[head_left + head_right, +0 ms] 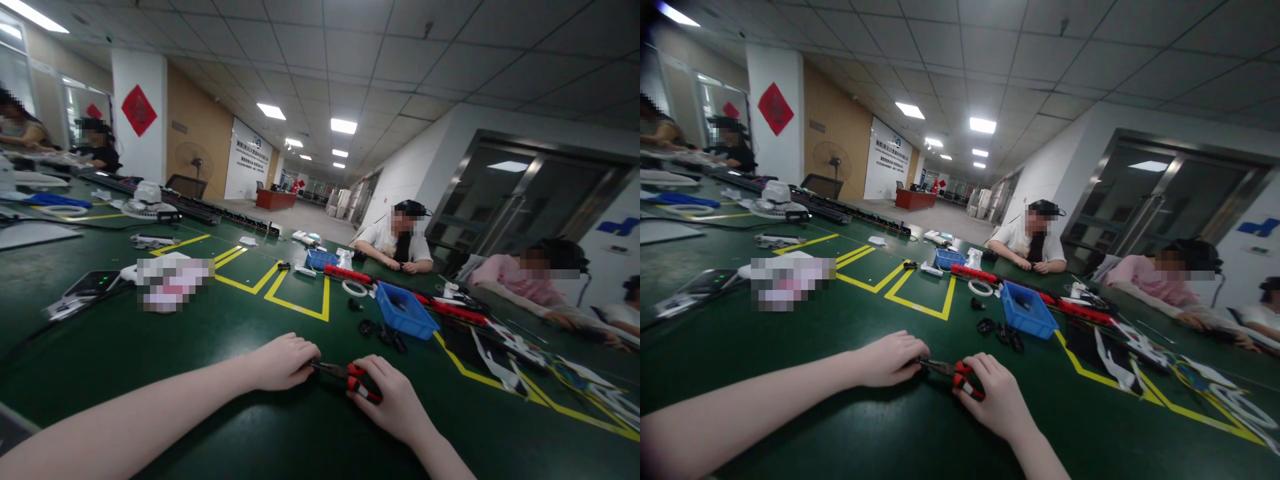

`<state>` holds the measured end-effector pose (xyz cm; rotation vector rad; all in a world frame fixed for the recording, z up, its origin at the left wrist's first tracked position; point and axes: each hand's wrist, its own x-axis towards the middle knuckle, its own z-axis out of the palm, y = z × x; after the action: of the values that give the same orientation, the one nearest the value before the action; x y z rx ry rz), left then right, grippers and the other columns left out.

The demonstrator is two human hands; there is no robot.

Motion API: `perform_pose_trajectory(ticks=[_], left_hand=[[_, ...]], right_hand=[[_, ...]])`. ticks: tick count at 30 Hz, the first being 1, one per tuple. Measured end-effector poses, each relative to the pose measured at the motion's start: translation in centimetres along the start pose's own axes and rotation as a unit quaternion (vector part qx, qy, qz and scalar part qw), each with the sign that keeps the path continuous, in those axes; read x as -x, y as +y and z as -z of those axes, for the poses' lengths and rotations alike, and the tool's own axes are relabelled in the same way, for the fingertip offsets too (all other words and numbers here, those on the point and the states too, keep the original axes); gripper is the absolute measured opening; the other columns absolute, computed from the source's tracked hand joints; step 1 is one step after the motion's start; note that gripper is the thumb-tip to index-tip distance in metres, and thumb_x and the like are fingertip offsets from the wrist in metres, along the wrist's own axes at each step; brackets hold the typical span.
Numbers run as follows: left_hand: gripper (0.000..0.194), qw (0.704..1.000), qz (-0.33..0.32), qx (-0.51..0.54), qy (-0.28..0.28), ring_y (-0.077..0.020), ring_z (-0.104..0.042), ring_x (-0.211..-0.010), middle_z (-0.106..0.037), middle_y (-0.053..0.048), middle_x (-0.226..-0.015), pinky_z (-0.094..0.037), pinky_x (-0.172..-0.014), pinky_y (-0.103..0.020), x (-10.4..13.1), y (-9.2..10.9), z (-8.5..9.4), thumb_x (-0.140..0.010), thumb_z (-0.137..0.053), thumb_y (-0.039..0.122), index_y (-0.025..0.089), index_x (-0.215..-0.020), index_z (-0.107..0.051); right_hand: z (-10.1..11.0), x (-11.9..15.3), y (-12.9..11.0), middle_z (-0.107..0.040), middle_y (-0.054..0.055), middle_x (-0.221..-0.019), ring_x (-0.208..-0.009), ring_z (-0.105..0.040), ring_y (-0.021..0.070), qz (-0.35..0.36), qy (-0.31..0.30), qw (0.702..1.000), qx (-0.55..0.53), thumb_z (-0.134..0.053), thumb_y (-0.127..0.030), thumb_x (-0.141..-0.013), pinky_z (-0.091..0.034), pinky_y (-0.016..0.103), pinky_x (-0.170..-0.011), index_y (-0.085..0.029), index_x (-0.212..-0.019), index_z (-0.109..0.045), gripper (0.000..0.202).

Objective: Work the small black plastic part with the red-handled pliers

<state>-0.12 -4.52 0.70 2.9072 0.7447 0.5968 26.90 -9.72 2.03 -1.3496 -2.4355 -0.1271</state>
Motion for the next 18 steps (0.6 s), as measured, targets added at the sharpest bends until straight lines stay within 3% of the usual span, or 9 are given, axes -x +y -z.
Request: perform_pose_trajectory(ticks=[5, 14, 18], left_hand=[[0.033, 1.000, -0.007, -0.003, 0.017, -0.0200, -0.061, -0.094, -0.063, -0.005, -0.109, -0.042, -0.082, -0.032, 0.10, -0.04, -0.07, -0.089, -0.052, 0.023, 0.019, -0.121, -0.047], [0.053, 0.999, -0.022, -0.016, 0.038, -0.0238, -0.054, -0.110, -0.056, -0.007, -0.121, -0.040, -0.093, -0.035, 0.13, -0.60, -0.20, -0.079, -0.067, 0.042, 0.019, -0.123, -0.048], [0.038, 1.000, 0.014, -0.001, -0.002, -0.0215, -0.058, -0.101, -0.060, -0.005, -0.110, -0.043, -0.085, -0.033, 0.14, -0.85, -0.49, -0.086, -0.061, 0.042, 0.020, -0.116, -0.053]], right_hand=[[-0.36, -0.01, 0.17, -0.064, 0.007, -0.104, -0.093, -0.062, 0.0226, 0.001, -0.012, 1.000, 0.004, -0.065, -0.032, -0.079, -0.053, 0.038, -0.078, -0.022, -0.109, -0.056, 0.033], [-0.52, -0.07, 0.32, -0.064, 0.007, -0.101, -0.091, -0.063, 0.0221, 0.016, 0.004, 1.000, 0.005, -0.066, -0.031, -0.078, -0.053, 0.036, -0.077, -0.022, -0.108, -0.057, 0.032], [-0.54, -0.07, 0.40, -0.064, 0.006, -0.101, -0.091, -0.063, 0.0216, 0.020, 0.010, 1.000, 0.000, -0.066, -0.032, -0.078, -0.053, 0.035, -0.077, -0.022, -0.108, -0.057, 0.032]])
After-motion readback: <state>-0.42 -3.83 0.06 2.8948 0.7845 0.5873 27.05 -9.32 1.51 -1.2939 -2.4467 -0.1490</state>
